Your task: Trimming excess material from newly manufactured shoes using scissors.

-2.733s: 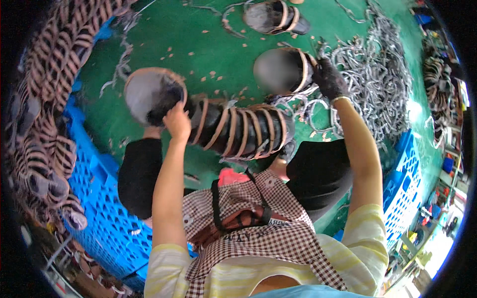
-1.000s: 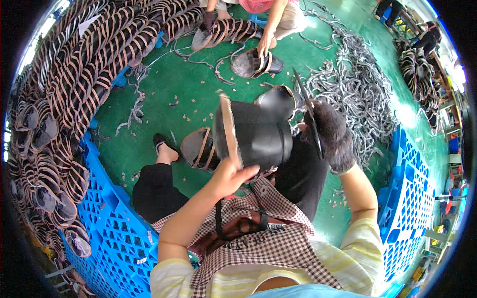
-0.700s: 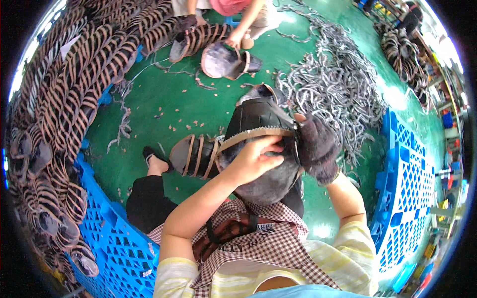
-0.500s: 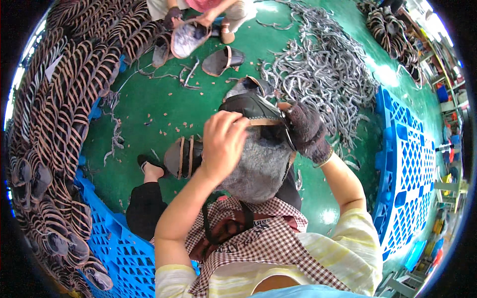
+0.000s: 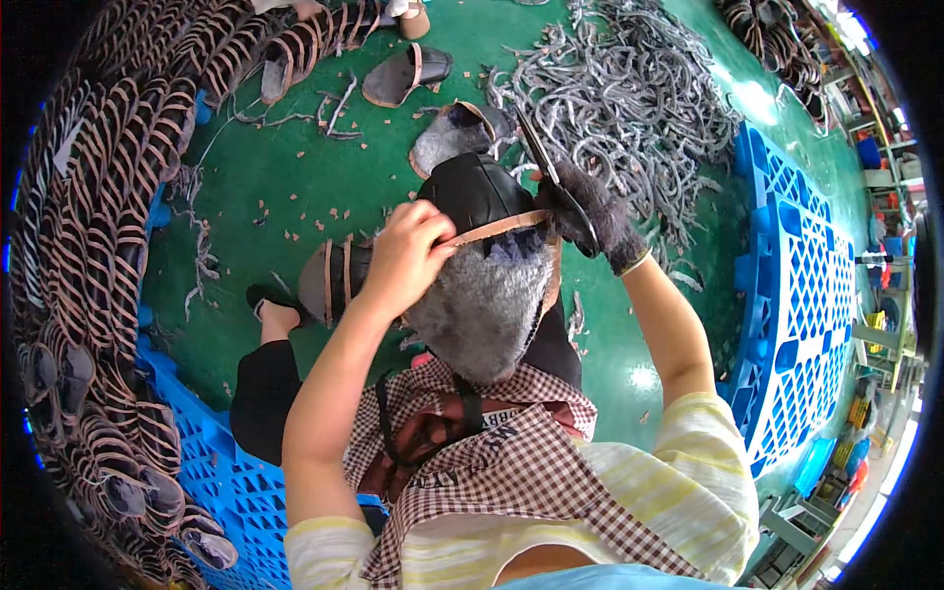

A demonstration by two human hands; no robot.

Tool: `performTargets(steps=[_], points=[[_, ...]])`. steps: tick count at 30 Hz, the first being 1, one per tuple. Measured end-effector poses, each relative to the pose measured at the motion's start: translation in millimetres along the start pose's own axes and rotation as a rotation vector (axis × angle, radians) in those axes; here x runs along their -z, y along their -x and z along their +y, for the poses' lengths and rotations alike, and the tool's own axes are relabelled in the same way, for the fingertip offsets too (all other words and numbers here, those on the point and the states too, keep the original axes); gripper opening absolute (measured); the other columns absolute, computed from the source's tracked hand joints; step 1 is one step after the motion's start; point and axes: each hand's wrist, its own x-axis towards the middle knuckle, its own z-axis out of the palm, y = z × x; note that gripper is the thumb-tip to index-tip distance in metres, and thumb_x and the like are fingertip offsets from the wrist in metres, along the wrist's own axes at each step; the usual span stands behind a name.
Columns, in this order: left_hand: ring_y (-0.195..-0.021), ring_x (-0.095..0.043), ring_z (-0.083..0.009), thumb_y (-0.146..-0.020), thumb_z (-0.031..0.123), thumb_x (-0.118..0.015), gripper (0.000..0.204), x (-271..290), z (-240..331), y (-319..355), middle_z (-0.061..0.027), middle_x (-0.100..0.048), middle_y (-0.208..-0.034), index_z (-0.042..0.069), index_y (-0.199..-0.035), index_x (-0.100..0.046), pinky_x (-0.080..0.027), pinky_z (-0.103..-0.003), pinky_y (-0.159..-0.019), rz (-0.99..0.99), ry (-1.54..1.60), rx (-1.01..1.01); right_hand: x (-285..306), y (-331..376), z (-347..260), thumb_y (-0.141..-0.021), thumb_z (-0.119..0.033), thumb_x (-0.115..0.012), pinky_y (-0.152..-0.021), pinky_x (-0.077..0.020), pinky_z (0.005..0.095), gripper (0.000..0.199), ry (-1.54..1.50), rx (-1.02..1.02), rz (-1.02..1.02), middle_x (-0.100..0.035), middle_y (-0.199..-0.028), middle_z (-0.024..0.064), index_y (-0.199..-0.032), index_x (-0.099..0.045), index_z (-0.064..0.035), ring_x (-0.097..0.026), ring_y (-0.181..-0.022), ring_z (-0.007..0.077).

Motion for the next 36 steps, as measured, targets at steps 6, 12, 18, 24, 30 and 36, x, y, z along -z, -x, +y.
performTargets(steps=[6,12,18,24,30,36], points=[[-0.065,-0.052,-0.0118,-0.072,0.0,-0.064,0.011,22.7,-31.2,43.6,-0.0035,-0.05,-0.073,0.0,-0.076,-0.054,-0.041,-0.024,-0.058,0.045,0.181,0.352,-12.5,7.2,5.5,-0.074,-0.012,-0.064,-0.07,-0.0444,0.0272,0.037,-0.155,-0.26,0.1,-0.055,-0.087,0.0033,-0.109,-0.052,-0.0076,-0.053,-0.079,0.013],[-0.072,-0.049,-0.0042,-0.082,0.011,-0.058,0.006,41.9,-23.0,31.1,0.0047,-0.054,-0.077,0.006,-0.081,-0.056,-0.039,-0.019,-0.066,0.237,1.216,0.505,-34.2,-7.1,-53.0,-0.07,-0.016,-0.072,-0.068,-0.0424,0.0226,0.056,-0.462,-0.037,0.207,-0.052,-0.086,0.0013,-0.117,-0.044,-0.0058,-0.05,-0.076,0.0098],[-0.097,-0.055,-0.0242,-0.089,0.034,-0.042,0.044,56.4,-18.0,11.9,-0.0136,-0.055,-0.109,0.002,-0.119,-0.045,-0.044,-0.036,-0.087,0.278,1.592,0.521,-49.0,-44.9,-76.9,-0.072,0.001,-0.053,-0.075,-0.0444,0.0246,0.048,-0.986,-0.019,0.389,-0.052,-0.089,0.0037,-0.118,-0.039,-0.0003,-0.053,-0.08,0.0128],[-0.111,-0.046,-0.0271,-0.086,0.036,-0.051,0.059,-19.2,34.1,59.9,-0.0157,-0.04,-0.128,0.003,-0.13,-0.031,-0.042,-0.042,-0.087,0.214,1.632,0.105,-87.5,-64.8,-91.5,-0.073,-0.004,-0.057,-0.07,-0.045,0.0253,0.052,-0.651,0.055,0.655,-0.049,-0.087,0.0035,-0.121,-0.035,-0.0013,-0.05,-0.077,0.0118],[-0.099,-0.056,-0.024,-0.089,0.02,-0.046,0.031,16.5,29.6,49.7,-0.012,-0.056,-0.11,0.0,-0.112,-0.048,-0.041,-0.04,-0.089,0.811,1.625,0.385,-87.4,-46.4,-127.3,-0.074,-0.007,-0.065,-0.066,-0.0458,0.0273,0.04,-0.193,0.169,0.367,-0.056,-0.085,0.0079,-0.11,-0.048,-0.006,-0.056,-0.076,0.0167],[-0.1,-0.055,-0.0244,-0.089,0.019,-0.044,0.033,39.0,31.9,70.6,-0.0122,-0.056,-0.112,0.0,-0.116,-0.045,-0.042,-0.039,-0.089,0.922,1.455,0.342,-62.2,-17.0,-160.9,-0.062,-0.022,-0.065,-0.063,-0.0422,0.038,0.048,0.817,0.44,0.194,-0.056,-0.088,0.0124,-0.105,-0.051,-0.0076,-0.056,-0.075,0.0286]])
